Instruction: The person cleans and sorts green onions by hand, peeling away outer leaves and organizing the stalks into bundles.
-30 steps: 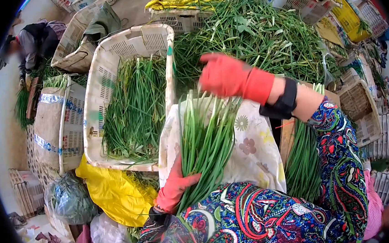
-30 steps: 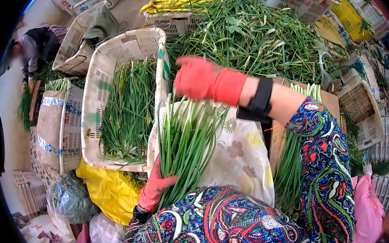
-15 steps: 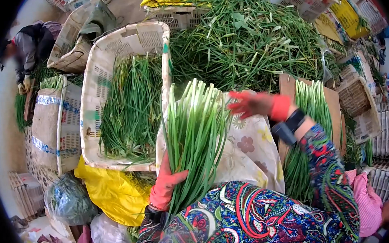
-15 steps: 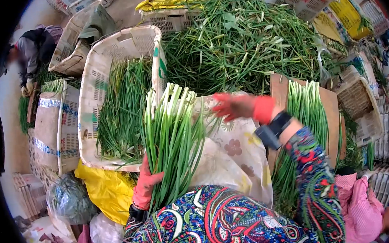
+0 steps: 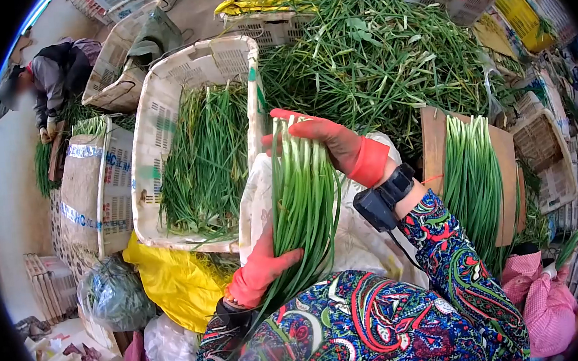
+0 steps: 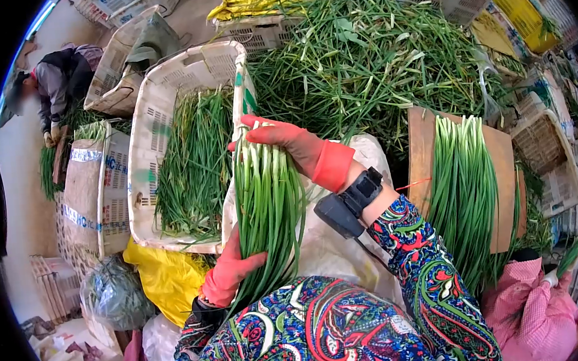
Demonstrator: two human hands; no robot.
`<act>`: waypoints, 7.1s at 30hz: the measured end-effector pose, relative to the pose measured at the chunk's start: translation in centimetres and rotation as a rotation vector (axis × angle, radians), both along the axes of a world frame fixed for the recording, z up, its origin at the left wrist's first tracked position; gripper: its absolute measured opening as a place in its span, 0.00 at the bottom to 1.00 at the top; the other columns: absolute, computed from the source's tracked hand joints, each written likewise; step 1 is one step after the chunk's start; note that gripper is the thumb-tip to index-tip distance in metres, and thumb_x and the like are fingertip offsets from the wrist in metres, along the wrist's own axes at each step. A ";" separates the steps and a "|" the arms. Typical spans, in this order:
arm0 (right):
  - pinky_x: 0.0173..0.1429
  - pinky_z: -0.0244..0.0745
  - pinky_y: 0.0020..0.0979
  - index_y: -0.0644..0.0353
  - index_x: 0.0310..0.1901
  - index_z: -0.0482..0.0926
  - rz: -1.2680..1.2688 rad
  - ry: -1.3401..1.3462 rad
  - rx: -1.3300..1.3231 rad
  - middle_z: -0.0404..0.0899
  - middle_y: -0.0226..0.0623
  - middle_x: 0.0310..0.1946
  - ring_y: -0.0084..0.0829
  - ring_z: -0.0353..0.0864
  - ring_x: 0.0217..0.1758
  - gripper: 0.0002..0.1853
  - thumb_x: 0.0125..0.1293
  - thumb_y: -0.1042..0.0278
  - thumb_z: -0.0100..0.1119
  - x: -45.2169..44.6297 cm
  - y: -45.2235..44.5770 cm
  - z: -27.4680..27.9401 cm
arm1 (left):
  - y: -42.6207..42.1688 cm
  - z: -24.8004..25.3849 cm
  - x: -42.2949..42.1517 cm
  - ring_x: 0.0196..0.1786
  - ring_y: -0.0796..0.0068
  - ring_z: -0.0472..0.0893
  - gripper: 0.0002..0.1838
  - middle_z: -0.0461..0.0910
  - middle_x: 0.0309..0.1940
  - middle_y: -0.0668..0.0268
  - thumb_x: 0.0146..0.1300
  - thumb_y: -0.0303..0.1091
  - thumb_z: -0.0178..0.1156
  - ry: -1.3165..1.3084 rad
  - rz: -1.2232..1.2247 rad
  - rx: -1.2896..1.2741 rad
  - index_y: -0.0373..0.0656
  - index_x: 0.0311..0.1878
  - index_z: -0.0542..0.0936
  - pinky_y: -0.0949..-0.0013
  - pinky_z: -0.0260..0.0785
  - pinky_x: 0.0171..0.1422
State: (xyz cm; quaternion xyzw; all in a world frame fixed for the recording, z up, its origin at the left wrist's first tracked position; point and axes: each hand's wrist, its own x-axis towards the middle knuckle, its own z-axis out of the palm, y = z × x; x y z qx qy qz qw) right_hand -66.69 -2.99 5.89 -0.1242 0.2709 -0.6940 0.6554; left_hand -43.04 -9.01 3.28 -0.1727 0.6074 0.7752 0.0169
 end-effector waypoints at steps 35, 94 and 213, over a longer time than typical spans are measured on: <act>0.48 0.72 0.28 0.65 0.43 0.75 -0.719 1.009 -0.192 0.79 0.37 0.35 0.28 0.78 0.42 0.13 0.59 0.68 0.55 -9.7 4.3 14.7 | -1.3 16.8 -19.8 0.66 0.52 0.58 0.32 0.66 0.59 0.59 0.51 0.37 0.62 1.028 0.142 -1.440 0.46 0.61 0.65 0.54 0.51 0.67; 0.33 0.72 0.24 0.57 0.46 0.75 -0.448 1.026 0.264 0.77 0.33 0.32 0.25 0.77 0.29 0.12 0.61 0.69 0.50 6.0 4.5 -2.1 | -0.6 -1.7 -1.4 0.26 0.77 0.70 0.17 0.75 0.31 0.63 0.51 0.29 0.56 -0.229 0.212 0.907 0.33 0.45 0.73 0.77 0.62 0.28; 0.26 0.67 0.23 0.62 0.26 0.75 -0.030 0.852 0.627 0.77 0.33 0.19 0.23 0.74 0.19 0.17 0.60 0.55 0.51 -1.5 0.4 -0.7 | -0.6 -2.1 -2.8 0.24 0.77 0.73 0.16 0.74 0.28 0.66 0.48 0.22 0.63 -0.277 0.127 0.346 0.36 0.42 0.73 0.74 0.66 0.27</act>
